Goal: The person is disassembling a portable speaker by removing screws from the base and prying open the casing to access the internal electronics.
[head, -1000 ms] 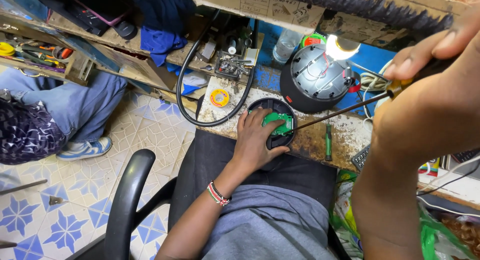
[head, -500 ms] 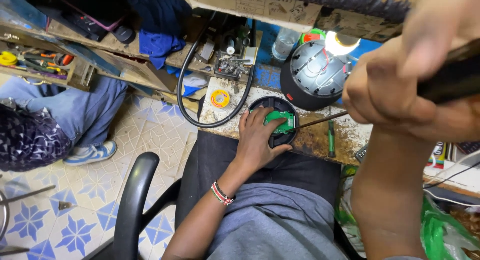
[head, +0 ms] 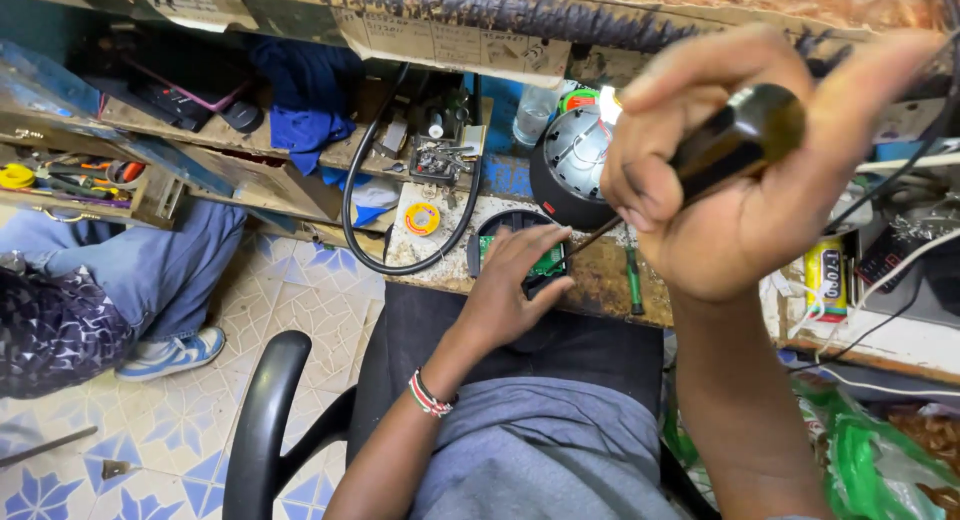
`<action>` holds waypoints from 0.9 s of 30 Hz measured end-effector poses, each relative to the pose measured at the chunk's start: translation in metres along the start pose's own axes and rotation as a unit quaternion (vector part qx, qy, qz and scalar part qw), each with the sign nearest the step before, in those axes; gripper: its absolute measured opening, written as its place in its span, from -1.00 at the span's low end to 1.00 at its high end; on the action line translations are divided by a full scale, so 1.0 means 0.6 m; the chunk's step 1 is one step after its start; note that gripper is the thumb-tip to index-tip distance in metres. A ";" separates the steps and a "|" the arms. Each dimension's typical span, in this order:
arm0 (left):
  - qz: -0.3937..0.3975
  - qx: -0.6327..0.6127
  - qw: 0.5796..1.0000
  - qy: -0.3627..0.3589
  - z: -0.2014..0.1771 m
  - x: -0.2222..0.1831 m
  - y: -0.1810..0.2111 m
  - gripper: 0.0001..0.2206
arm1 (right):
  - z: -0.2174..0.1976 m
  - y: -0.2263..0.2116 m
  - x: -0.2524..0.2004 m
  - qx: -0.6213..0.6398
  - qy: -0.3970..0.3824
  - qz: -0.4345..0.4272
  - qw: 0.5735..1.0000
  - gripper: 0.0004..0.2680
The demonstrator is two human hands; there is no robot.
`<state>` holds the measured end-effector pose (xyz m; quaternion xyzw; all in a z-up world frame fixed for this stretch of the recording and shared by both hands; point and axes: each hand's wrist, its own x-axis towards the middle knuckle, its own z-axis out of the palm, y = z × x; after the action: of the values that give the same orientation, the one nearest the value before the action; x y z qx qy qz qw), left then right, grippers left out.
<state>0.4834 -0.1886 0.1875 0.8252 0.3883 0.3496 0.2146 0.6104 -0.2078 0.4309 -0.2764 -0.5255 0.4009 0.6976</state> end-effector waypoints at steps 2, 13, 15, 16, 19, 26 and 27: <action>0.025 -0.251 0.964 -0.085 -0.035 0.019 0.016 -0.63 | -0.002 -0.003 0.000 -0.060 -0.030 0.016 0.998 -0.29; -0.009 -0.176 0.984 -0.012 0.016 0.035 -0.022 -0.84 | -0.093 0.071 -0.076 -0.454 -0.139 0.109 0.874 -0.79; -0.002 -0.157 0.987 0.042 0.018 0.037 -0.016 -0.82 | -0.106 0.080 -0.084 -0.476 -0.163 0.125 0.855 -0.75; -0.034 -0.163 0.985 0.039 0.012 0.038 -0.006 -0.82 | -0.109 0.084 -0.086 -0.474 -0.140 0.092 0.864 -0.85; -0.063 -0.164 0.983 0.050 0.018 0.038 0.004 -0.79 | -0.115 0.087 -0.087 -0.483 -0.130 0.055 0.864 -0.92; -0.086 -0.285 0.954 -0.024 -0.007 0.045 0.027 -0.64 | -0.123 0.065 -0.073 -0.413 -0.285 0.084 0.861 -0.75; -0.084 -0.285 0.954 -0.026 -0.019 0.046 0.026 -0.64 | -0.113 0.058 -0.069 -0.414 -0.283 0.084 0.861 -0.75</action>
<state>0.4953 -0.1752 0.2162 0.7025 0.3348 0.4052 0.4799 0.6605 -0.2221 0.3618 -0.4571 -0.7929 0.2648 0.3038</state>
